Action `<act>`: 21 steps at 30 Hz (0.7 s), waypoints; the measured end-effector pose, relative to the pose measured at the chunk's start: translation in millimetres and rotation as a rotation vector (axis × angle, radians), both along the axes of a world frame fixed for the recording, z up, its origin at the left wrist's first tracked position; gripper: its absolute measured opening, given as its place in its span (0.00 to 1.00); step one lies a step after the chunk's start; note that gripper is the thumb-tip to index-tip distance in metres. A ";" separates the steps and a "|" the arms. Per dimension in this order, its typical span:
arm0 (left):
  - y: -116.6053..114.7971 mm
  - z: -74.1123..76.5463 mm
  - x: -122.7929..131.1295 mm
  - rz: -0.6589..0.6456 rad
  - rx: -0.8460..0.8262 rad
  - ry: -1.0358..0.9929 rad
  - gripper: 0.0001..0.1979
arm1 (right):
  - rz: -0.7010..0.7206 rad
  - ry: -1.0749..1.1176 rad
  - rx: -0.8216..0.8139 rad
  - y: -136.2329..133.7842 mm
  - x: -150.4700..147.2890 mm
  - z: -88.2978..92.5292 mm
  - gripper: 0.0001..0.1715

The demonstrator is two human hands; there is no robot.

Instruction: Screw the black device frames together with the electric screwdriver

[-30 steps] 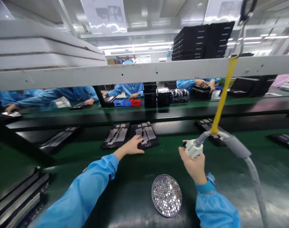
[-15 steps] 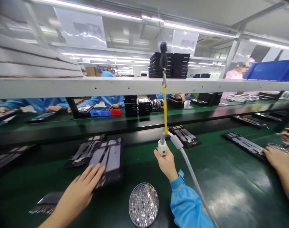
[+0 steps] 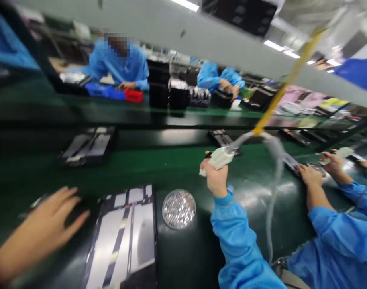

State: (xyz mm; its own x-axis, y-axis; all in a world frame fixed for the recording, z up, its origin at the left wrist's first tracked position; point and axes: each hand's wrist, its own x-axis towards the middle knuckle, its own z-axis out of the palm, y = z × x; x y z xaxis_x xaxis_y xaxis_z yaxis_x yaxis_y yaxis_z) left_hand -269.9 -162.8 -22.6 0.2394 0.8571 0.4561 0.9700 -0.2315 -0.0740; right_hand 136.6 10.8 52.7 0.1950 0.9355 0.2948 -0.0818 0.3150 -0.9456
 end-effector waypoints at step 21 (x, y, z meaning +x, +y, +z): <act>11.8 1.7 -2.3 0.295 -0.229 -0.037 0.19 | 0.469 0.017 -0.023 -51.0 -64.9 -23.3 0.12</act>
